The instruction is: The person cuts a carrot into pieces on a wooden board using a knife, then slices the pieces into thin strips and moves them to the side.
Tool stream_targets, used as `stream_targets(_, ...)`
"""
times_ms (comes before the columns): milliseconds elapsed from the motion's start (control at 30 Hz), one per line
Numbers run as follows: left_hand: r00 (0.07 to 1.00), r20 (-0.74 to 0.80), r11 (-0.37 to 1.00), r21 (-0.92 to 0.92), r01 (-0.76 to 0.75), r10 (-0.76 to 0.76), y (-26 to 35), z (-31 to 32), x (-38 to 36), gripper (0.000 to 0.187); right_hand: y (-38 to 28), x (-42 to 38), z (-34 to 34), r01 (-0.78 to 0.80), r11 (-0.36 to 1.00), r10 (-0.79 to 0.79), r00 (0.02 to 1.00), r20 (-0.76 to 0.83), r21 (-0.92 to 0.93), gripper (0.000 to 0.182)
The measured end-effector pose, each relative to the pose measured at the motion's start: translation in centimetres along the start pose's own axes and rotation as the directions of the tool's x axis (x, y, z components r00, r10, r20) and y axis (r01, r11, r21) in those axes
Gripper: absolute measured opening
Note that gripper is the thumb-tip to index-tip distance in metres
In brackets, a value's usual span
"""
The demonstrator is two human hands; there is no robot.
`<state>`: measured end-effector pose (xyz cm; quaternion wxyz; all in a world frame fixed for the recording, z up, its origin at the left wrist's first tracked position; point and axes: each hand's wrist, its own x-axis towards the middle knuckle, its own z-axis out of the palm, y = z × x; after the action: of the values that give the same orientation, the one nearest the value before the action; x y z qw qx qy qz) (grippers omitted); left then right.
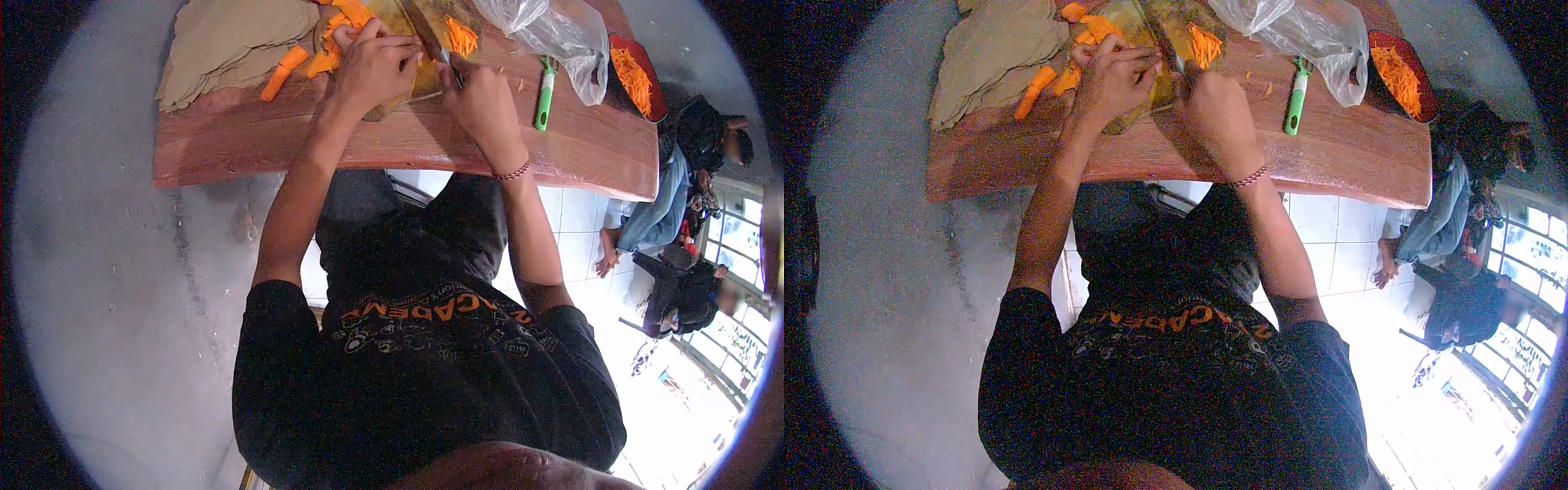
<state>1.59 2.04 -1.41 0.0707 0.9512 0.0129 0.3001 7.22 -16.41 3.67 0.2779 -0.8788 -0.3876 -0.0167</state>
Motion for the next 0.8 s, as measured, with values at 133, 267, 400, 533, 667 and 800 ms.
stream_targets(133,1.000,-0.023,1.000,0.019,-0.008,0.008,0.4,-0.2,-0.1,0.020,1.0,2.1,1.2,0.017,0.999,-0.017,1.000,0.009,-0.044,0.037)
stream_targets(267,1.000,-0.022,0.999,0.035,-0.011,0.012,-0.1,0.4,-0.2,0.020,2.6,4.4,2.4,0.039,0.998,-0.042,0.997,-0.061,-0.056,0.037)
stream_targets(400,0.999,-0.038,0.999,0.026,0.022,-0.021,0.7,-0.6,-0.1,0.019,1.9,3.9,0.3,-0.054,0.998,0.053,0.998,-0.027,-0.033,0.036)
stream_targets(533,0.980,-0.180,0.985,-0.163,0.053,-0.083,0.0,-0.4,0.2,0.017,0.3,1.7,0.1,-0.012,0.994,0.021,0.996,-0.084,0.110,0.037)
stream_targets(667,0.941,-0.296,0.965,-0.246,0.090,-0.163,-0.5,-1.6,0.4,0.017,-0.2,0.8,0.7,-0.036,0.992,0.044,0.997,-0.065,0.117,0.037)
stream_targets(800,0.970,-0.195,0.983,-0.136,0.122,-0.147,-2.0,-2.5,0.1,0.020,2.1,1.5,0.9,-0.076,0.994,0.082,0.994,-0.078,0.081,0.036)
